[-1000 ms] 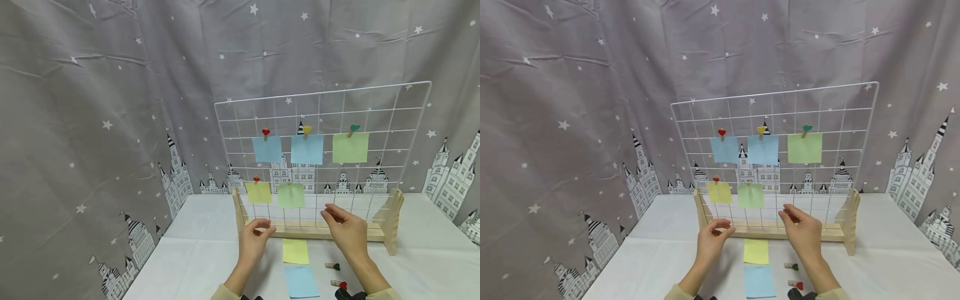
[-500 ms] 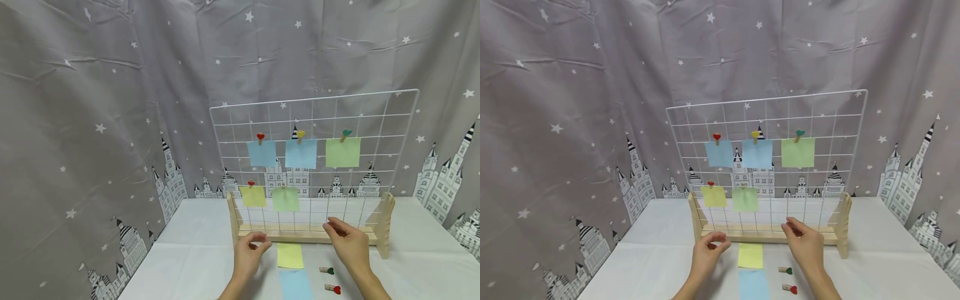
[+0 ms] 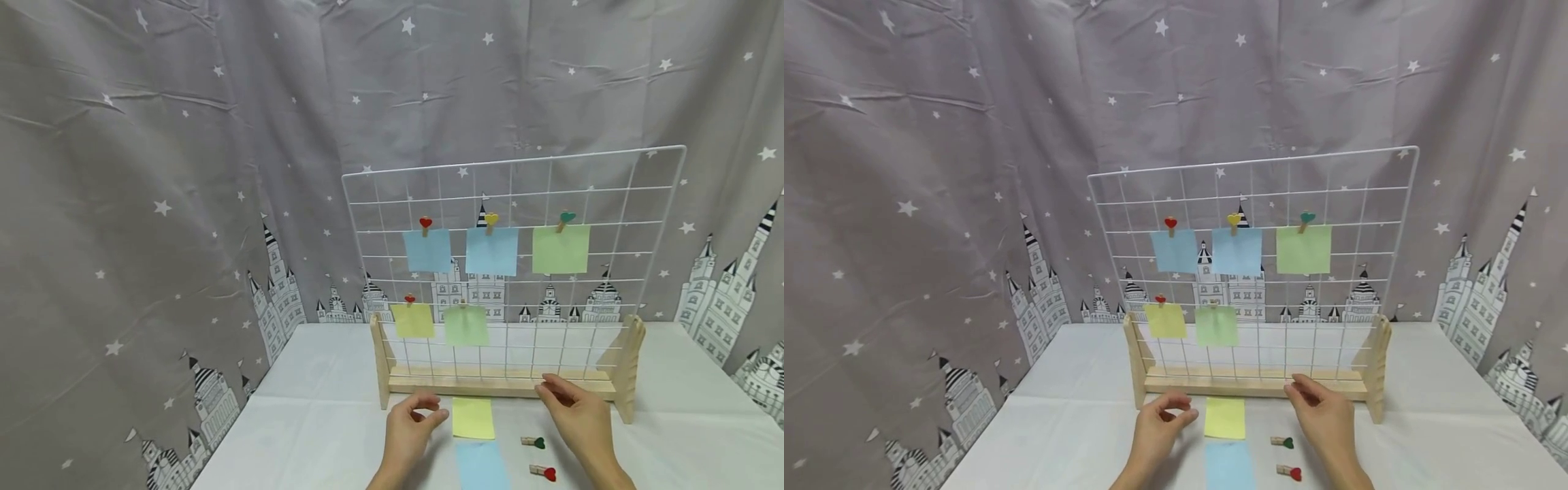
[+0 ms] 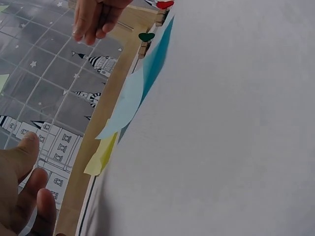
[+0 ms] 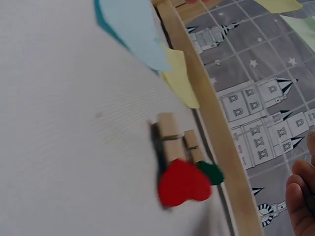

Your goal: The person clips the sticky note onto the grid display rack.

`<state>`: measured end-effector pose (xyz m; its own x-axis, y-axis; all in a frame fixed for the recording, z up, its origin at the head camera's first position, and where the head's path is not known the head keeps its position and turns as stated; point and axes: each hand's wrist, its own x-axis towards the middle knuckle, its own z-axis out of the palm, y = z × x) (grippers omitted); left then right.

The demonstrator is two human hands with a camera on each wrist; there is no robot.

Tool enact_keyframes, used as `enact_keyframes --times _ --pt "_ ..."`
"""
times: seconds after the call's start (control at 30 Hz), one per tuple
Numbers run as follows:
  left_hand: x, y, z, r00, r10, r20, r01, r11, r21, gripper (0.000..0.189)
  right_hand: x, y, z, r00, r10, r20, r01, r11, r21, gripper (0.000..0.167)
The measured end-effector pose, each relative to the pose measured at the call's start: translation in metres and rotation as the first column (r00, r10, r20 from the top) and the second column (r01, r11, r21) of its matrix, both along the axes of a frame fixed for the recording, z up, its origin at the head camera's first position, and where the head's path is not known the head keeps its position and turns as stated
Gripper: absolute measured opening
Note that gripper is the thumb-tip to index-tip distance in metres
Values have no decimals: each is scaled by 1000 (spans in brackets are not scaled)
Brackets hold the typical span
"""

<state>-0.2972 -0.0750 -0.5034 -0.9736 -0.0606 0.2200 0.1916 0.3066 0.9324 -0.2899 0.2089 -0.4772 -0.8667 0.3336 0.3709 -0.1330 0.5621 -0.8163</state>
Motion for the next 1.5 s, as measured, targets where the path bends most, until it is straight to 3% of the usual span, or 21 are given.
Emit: enact_keyframes --times 0.23,0.63,0.8,1.03,1.2,1.5 --pt "2 0 -5 999 -44 28 44 999 -1 24 4 6 -20 980 71 183 -69 997 -17 35" --pt "4 -2 -7 997 -64 49 65 998 -24 22 2 11 -32 954 137 266 -126 990 -60 33" --pt "5 -1 -9 994 -100 54 103 992 -69 19 2 15 -36 938 176 299 -169 984 -50 32" --pt "6 1 -12 987 -144 65 155 966 -209 23 4 24 -37 926 220 307 -235 972 14 26" --pt "8 2 -11 983 -179 47 184 927 -325 22 5 27 -39 925 248 287 -282 956 84 16" --pt "12 -1 -13 976 -218 27 212 898 -386 23 7 33 -41 895 334 295 -387 911 141 19"
